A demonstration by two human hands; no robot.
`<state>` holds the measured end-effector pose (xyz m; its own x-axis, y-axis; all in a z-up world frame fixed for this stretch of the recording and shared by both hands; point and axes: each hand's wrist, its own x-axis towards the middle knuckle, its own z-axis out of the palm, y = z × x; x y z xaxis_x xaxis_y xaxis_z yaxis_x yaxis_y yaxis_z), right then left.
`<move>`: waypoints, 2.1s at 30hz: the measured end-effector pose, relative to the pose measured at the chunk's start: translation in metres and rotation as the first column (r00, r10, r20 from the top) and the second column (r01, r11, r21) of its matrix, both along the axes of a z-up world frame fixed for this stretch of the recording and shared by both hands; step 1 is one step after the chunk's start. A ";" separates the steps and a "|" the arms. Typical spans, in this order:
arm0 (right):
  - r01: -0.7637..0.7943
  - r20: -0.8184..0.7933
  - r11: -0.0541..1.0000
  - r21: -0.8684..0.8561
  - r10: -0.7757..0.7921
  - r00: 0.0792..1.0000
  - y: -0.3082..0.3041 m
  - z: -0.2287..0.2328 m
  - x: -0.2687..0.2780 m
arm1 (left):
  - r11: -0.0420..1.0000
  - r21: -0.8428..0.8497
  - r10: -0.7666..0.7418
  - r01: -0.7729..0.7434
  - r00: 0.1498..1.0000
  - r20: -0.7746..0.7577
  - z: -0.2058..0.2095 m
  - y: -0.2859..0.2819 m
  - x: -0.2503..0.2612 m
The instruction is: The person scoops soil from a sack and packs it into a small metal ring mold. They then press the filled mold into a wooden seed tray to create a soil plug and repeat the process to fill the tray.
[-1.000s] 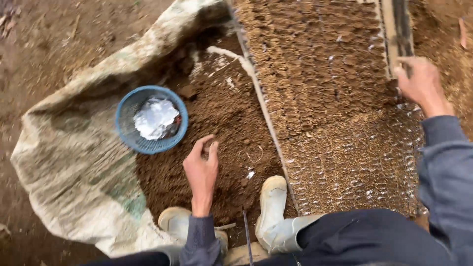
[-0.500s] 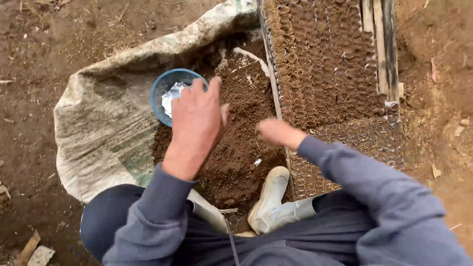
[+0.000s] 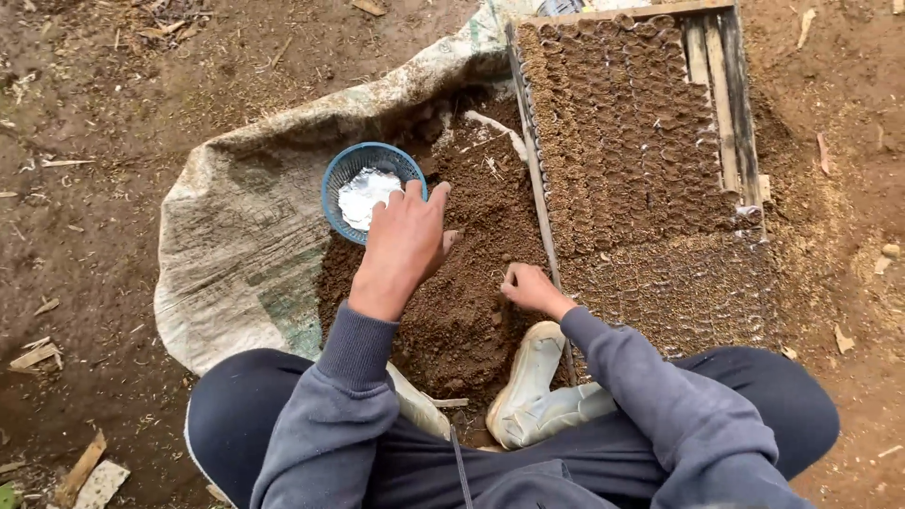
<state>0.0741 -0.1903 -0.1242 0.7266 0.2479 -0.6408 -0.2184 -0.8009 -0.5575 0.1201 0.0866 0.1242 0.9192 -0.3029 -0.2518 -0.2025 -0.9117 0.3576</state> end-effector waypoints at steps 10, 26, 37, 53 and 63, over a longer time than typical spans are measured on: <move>0.569 -0.221 0.674 0.471 -0.534 0.816 0.064 0.224 0.011 | 0.831 -0.473 0.240 -0.292 0.956 -0.169 0.010 -0.021 -0.010; 0.585 -0.161 0.469 0.662 -0.672 0.722 0.079 0.225 0.017 | 0.161 -0.738 0.371 -0.655 0.733 -0.570 0.003 -0.023 -0.025; 0.390 0.110 0.681 0.620 -0.568 0.816 0.070 0.253 0.005 | 0.281 -0.717 0.414 -0.637 0.755 -0.508 0.028 -0.043 -0.055; 0.398 0.056 0.621 0.675 -0.582 0.811 0.066 0.275 0.004 | 0.296 -0.737 0.467 -0.608 0.765 -0.444 0.029 -0.055 -0.059; 0.425 -0.039 0.555 0.715 -0.575 0.817 0.055 0.261 0.015 | 0.301 -0.752 0.518 -0.587 0.762 -0.388 0.024 -0.054 -0.045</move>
<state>0.0892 -0.1354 0.1363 0.9487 0.1049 -0.2981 -0.3013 0.0157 -0.9534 0.0754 0.0322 0.1485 0.9472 0.1834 -0.2632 0.2831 -0.0925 0.9546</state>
